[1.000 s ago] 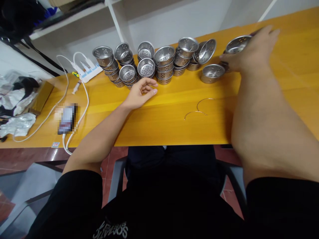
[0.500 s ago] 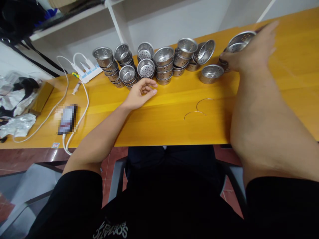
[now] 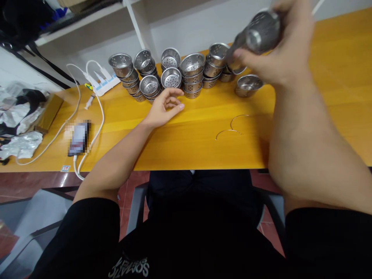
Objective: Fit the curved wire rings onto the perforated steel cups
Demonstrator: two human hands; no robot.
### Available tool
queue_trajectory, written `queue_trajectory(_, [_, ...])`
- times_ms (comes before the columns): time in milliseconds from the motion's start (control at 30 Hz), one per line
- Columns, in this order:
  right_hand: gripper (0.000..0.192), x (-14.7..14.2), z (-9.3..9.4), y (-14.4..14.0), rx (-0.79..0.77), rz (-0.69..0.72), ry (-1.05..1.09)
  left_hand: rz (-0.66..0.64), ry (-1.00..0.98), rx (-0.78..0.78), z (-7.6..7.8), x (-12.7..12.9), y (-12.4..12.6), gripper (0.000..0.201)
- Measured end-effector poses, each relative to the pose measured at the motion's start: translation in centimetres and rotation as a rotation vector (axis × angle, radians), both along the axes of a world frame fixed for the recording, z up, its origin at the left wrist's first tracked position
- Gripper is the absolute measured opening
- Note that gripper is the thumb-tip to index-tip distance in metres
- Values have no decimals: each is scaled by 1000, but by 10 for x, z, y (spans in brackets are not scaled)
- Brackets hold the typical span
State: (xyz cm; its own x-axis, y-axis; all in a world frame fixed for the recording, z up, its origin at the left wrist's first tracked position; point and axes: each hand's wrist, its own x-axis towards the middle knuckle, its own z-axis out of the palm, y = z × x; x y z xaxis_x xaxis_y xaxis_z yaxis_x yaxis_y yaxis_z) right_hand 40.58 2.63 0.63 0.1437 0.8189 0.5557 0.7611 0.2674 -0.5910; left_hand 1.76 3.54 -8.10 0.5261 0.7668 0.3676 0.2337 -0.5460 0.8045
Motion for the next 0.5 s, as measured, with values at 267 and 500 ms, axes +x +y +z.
queue_trajectory(267, [113, -101, -7, -47, -232, 582, -147, -24, 78, 78, -4, 1, 2, 98])
queue_trajectory(500, [112, -102, -5, -50, -259, 570, -114, -79, 95, 101, -11, 0, 6, 100])
